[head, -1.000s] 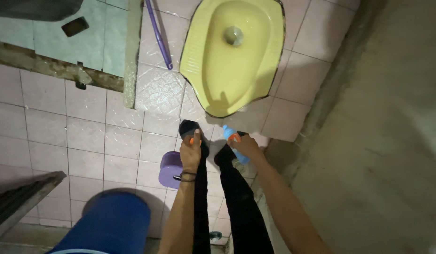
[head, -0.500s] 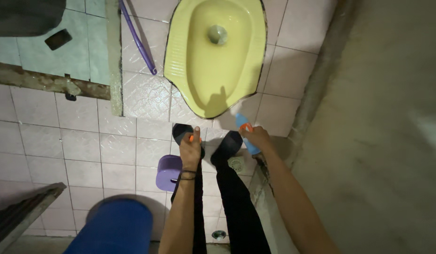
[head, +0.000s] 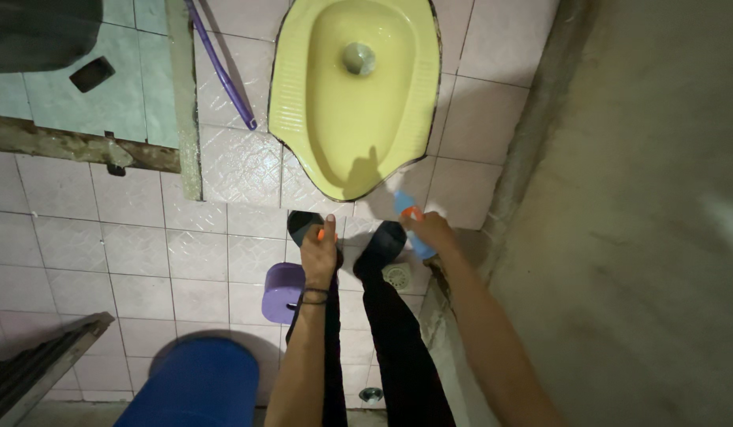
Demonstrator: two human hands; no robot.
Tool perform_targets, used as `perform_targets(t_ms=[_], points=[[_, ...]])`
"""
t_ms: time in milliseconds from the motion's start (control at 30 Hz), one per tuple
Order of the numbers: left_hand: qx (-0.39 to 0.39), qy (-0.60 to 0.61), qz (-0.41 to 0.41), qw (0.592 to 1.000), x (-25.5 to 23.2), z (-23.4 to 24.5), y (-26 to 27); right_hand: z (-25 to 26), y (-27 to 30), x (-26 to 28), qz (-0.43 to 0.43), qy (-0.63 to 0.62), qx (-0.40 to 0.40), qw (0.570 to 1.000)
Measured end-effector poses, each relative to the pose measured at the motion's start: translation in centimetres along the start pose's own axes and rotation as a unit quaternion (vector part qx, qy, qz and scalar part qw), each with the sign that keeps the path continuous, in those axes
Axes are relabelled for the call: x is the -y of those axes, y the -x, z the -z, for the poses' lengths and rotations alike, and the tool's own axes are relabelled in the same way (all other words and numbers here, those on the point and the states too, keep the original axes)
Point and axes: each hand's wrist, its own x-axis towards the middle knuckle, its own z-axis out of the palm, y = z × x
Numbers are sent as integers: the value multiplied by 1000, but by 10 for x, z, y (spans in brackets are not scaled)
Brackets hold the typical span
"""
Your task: The person cleans a yellow squat toilet by first scrubbing it with a purple toilet brush, then applying a blue cleaning liquid from a bottle, and finally scrubbing the toilet again with the brush.
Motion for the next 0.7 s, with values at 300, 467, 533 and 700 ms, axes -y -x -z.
perform_targets(t_ms=[300,467,533,700], points=[[-1,7,-31,1000,-12,-17,-7,44,-10,-20,-10,-51,-41,998],[20,22,-17,999,-18,-28,-7,26,-7,-24,60,4,-23,998],[23,6,-18,1000,-17,-30,-8,16,-5,-25,50,-55,-30,997],[21,14,-66,998,-19,-39,-12,42,-8,-26,-16,-46,-76,996]])
